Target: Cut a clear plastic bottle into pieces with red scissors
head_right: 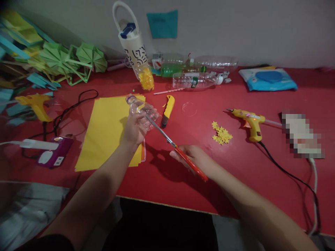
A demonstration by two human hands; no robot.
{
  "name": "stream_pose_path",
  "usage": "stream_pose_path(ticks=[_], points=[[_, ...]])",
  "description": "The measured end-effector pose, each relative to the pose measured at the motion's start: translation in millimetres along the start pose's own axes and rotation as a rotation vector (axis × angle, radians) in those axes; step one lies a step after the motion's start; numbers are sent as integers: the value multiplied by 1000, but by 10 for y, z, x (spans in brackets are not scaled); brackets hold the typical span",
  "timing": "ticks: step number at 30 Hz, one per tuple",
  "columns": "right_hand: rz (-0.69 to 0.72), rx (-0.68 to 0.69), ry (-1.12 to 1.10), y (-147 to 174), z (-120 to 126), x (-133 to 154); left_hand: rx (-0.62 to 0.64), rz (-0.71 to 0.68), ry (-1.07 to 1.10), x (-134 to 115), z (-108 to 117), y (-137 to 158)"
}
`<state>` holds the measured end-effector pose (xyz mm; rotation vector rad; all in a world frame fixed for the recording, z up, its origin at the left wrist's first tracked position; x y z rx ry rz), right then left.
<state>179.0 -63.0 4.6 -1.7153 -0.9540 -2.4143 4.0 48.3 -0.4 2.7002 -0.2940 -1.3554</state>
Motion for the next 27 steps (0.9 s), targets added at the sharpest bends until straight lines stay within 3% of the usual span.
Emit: stream_pose_path(ticks=[7, 13, 27], points=[[34, 59, -52, -9, -36, -40, 88, -35, -37, -20, -32, 19], [30, 55, -2, 23, -27, -3, 79, -40, -38, -26, -60, 43], [37, -44, 16, 16, -52, 74, 115, -70, -79, -13, 12, -3]])
Point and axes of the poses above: each hand's wrist, its own y-axis away from the middle knuckle, its own z-axis out of the back of the hand, x = y × z, the point moved 4 cm from there along -y, towards the middle knuckle, and after that the axes turned 5 degrees about z, right-handed, at the moved point
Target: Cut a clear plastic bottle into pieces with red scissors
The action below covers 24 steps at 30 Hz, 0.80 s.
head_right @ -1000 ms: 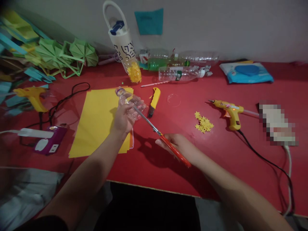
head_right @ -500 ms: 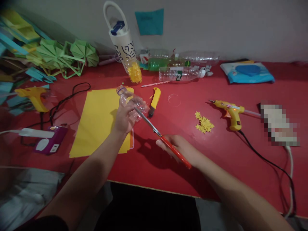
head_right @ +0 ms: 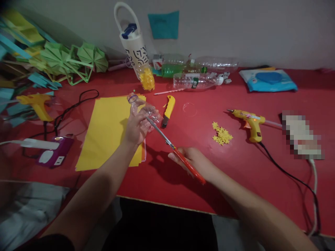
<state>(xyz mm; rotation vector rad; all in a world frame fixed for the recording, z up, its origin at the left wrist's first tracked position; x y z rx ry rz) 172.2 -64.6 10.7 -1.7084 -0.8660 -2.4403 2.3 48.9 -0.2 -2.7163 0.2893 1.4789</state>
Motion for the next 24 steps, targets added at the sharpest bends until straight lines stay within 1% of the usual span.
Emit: stream_pose_path(ticks=[5, 10, 15, 19, 24], points=[[-36, 45, -62, -2, -11, -1, 39, -1, 46, -44, -37, 34], [-57, 54, -76, -16, 4, -32, 74, 47, 119, -80, -61, 25], [-64, 71, -107, -18, -16, -59, -8, 85, 129, -44, -55, -25], [-45, 58, -95, -12, -39, -99, -81, 99, 130, -39, -109, -16], [-15, 42, -89, 0, -64, -71, -112, 141, 175, -68, -179, 16]])
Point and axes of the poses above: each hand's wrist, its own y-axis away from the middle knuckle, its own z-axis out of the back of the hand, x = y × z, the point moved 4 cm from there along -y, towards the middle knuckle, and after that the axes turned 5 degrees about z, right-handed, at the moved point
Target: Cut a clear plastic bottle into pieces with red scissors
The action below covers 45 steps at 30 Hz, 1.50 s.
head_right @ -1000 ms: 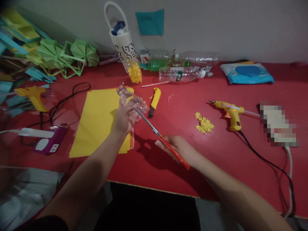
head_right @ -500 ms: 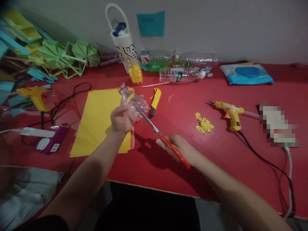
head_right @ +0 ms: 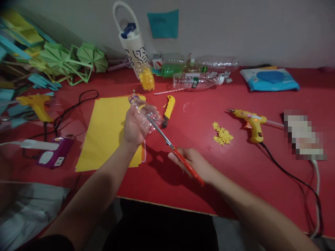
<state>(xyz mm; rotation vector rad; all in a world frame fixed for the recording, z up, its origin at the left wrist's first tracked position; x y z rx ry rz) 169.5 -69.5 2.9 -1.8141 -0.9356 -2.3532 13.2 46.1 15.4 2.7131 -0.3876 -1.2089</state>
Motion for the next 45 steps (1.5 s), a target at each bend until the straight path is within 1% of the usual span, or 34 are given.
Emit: stream_pose_path(ticks=[4, 8, 10, 13, 19, 24, 27, 32, 36, 39, 43, 45], points=[[6, 3, -3, 9, -31, 66, 16, 6, 33, -11, -20, 14], [39, -45, 43, 9, -33, 95, 19, -2, 10, 3, 9, 5], [27, -51, 40, 11, -35, 90, 34, -20, 9, 6, 26, -5], [-3, -43, 22, 14, -30, 77, 51, -45, 11, -5, 38, -15], [27, 17, 11, -1, -7, 33, 65, -105, -62, -33, 32, -9], [-8, 10, 14, -4, 1, 12, 57, -31, -146, 41, 91, -23], [-14, 12, 25, 9, 0, 56, 56, -32, -158, 48, 115, -30], [31, -25, 40, 21, 6, 118, 54, -43, -141, 27, 85, -17], [33, -48, 58, 17, 6, 104, 37, -25, -106, 32, 76, -13], [43, -67, 53, 18, 19, 92, 57, -10, -70, 41, 75, -20], [4, 11, -13, 7, 4, 20, 65, -34, -92, 48, 64, -20], [-21, 29, -35, -5, -1, -29, 62, -37, -108, 65, 54, -18]])
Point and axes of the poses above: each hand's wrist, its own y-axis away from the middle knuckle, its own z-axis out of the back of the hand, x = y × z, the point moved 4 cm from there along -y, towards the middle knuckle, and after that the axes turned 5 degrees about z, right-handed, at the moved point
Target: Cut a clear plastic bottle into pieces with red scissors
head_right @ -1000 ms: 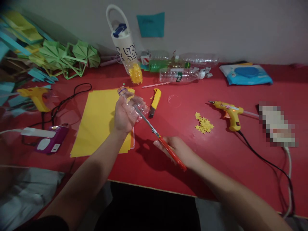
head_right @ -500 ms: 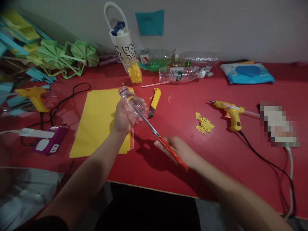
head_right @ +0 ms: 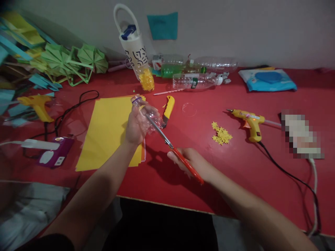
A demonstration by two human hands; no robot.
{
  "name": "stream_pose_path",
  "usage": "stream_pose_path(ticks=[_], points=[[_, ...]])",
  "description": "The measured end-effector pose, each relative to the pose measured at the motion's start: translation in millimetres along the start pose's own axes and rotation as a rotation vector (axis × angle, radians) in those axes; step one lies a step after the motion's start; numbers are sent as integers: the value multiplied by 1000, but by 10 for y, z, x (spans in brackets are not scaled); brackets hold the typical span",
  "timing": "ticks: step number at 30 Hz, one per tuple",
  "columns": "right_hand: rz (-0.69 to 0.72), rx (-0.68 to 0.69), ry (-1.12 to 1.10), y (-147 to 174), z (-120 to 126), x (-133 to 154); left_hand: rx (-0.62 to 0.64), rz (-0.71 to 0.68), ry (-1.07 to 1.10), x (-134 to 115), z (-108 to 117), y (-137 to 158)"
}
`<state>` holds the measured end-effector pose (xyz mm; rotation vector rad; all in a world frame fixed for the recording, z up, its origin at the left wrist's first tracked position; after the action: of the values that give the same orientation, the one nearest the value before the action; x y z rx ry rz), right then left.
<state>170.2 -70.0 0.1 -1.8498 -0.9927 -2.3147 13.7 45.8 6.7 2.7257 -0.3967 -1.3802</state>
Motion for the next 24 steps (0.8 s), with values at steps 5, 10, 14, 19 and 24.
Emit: stream_pose_path(ticks=[5, 10, 14, 19, 24], points=[[14, -22, -17, -8, -10, -5, 33, 0, 5, 51, -15, -4], [3, -49, -9, 31, -25, 82, 33, -33, 3, 49, -3, -12], [11, -69, 24, 37, -15, 119, 26, -29, -4, 45, -5, -12], [33, -65, 23, 27, -5, 128, 10, -22, -12, 59, 14, -18], [-1, -47, -1, 14, -2, 106, 53, -36, 24, 56, 13, -20]])
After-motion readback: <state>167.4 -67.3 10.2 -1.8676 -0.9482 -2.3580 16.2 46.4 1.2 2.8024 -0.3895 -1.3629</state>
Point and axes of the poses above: each hand's wrist, its own y-axis away from the middle knuckle, its own z-axis out of the back of the hand, x = y × z, the point moved 4 cm from there along -y, towards the middle knuckle, and after that the axes turned 5 degrees about z, right-handed, at the moved point
